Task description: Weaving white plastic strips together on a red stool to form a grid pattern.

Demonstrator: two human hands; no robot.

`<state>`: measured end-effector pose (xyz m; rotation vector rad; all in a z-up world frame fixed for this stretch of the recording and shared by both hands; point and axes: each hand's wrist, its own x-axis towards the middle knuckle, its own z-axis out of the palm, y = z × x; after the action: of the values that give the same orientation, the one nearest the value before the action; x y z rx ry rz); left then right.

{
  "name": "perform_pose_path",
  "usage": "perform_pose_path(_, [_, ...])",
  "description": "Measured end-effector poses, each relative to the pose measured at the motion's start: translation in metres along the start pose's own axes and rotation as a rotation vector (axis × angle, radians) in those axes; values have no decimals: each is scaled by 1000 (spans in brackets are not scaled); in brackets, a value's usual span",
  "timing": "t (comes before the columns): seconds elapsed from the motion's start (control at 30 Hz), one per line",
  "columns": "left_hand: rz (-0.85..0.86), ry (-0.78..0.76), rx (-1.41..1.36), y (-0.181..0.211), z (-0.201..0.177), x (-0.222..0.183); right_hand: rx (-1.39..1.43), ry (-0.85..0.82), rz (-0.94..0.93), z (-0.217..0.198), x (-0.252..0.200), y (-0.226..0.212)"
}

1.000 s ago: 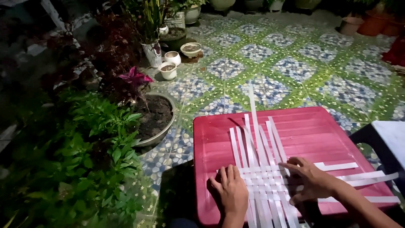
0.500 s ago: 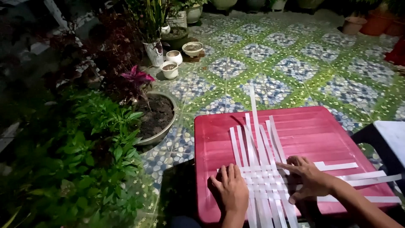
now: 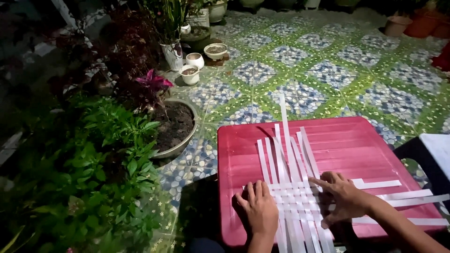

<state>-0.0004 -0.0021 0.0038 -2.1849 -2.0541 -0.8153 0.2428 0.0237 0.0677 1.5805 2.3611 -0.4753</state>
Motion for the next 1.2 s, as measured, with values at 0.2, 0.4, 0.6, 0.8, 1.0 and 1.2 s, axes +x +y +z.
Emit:
perform_pose_path(0.2, [12,64,-4,0,6,-1,-22,-49,84,-11,-1,-14])
perform_pose_path(0.4, [4,43,8,0,-3,1,-27,-96,144,-14,-1,-27])
perform_pose_path(0.6, [48,149,54,0,-8,1,-23,-31,154,-9,-2,-29])
perform_pose_path(0.8, [3,31,33,0,-5,0,26,26,122,-15,-9,-32])
perform_pose_path(1.0, [20,46,48,1,-4,1,68,-65,48,-16,-4,-15])
perform_pose_path(1.2, [50,158,10,-1,-2,1,-50,-46,101,-1,3,-7])
